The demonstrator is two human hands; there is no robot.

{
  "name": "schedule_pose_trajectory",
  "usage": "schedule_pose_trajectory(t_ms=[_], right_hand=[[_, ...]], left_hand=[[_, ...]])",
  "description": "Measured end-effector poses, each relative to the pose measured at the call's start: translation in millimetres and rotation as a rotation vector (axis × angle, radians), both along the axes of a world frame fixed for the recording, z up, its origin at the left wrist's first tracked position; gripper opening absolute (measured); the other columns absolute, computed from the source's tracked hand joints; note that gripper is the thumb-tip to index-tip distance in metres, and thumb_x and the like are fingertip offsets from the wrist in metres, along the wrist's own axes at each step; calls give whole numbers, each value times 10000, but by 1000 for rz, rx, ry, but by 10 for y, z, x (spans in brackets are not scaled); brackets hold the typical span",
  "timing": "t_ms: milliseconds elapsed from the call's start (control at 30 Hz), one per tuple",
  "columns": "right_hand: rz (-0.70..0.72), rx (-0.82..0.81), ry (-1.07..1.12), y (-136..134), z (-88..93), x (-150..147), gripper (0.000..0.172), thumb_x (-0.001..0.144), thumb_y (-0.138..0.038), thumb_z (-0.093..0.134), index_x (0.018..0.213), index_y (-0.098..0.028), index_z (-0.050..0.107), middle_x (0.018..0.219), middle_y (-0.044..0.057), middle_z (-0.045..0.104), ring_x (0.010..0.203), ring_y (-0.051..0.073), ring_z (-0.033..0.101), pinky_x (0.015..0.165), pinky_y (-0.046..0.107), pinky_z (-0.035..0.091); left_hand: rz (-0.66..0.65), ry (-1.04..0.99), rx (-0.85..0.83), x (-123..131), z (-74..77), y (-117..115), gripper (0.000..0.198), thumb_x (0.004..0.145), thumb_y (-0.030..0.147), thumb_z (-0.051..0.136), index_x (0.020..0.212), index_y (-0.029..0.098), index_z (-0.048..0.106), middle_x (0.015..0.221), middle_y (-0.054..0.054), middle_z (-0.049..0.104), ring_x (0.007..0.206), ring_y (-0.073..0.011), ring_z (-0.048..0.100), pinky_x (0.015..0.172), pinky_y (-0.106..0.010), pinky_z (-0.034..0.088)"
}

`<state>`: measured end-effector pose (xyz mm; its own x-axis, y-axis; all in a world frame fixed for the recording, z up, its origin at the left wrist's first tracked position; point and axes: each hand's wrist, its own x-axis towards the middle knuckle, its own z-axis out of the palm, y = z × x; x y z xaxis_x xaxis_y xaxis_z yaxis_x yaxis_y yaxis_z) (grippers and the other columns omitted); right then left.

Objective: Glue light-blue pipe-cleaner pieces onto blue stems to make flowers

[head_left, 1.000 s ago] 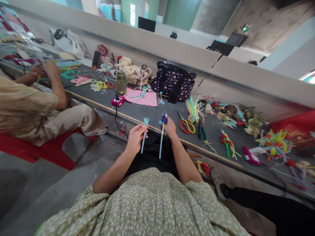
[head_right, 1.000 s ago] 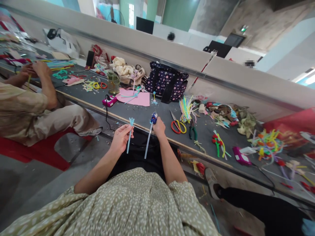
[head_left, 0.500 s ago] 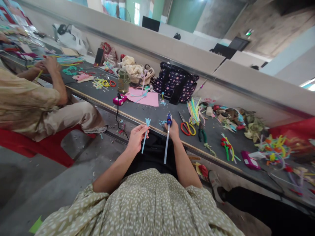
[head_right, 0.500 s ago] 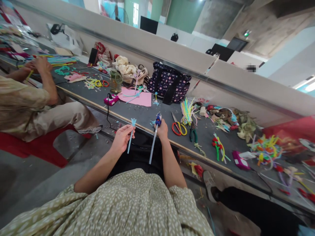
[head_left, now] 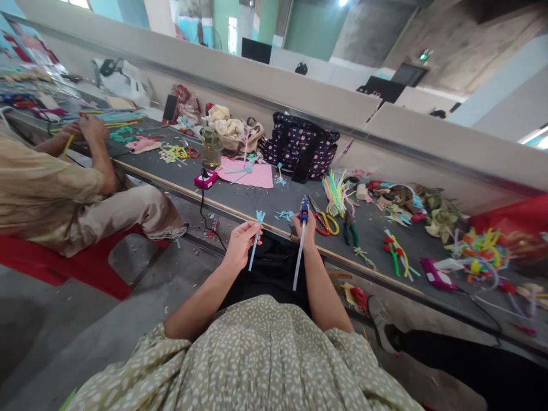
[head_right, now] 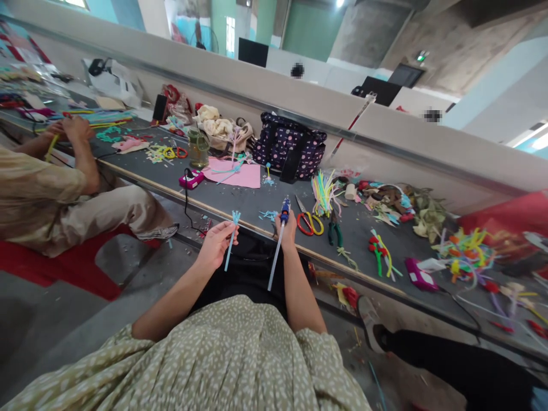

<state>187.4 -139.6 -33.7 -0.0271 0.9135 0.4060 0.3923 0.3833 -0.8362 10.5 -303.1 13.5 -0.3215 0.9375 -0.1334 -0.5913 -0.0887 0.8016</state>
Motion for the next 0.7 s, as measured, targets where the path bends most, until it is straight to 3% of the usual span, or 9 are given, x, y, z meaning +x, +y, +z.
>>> schedule_pose_trajectory(t_ms=[200, 433, 700], right_hand=[[81, -75, 148, -153, 120, -19, 323, 665, -477, 649, 776, -181, 588, 726, 13, 644, 635, 139, 551, 654, 288, 459], [244, -181, 292, -671, 454, -55, 366, 712, -516, 706, 815, -198, 558, 726, -1, 643, 550, 116, 528, 546, 258, 446], [409, 2, 172, -1091, 911, 44, 245, 775, -373, 708, 812, -215, 524, 764, -12, 588, 669, 127, 528, 668, 277, 466]], left_hand=[[-15, -3, -20, 28, -13, 16, 308, 608, 359, 858, 752, 143, 693, 711, -6, 652, 566, -68, 573, 540, -181, 515], [-92, -24, -40, 60, 43, -22, 296, 601, 336, 852, 736, 143, 673, 699, -4, 660, 569, -77, 596, 561, -191, 519], [-192, 25, 19, 97, 77, -81, 230, 661, 313, 797, 704, 156, 635, 636, 18, 618, 540, -77, 552, 549, -192, 491]])
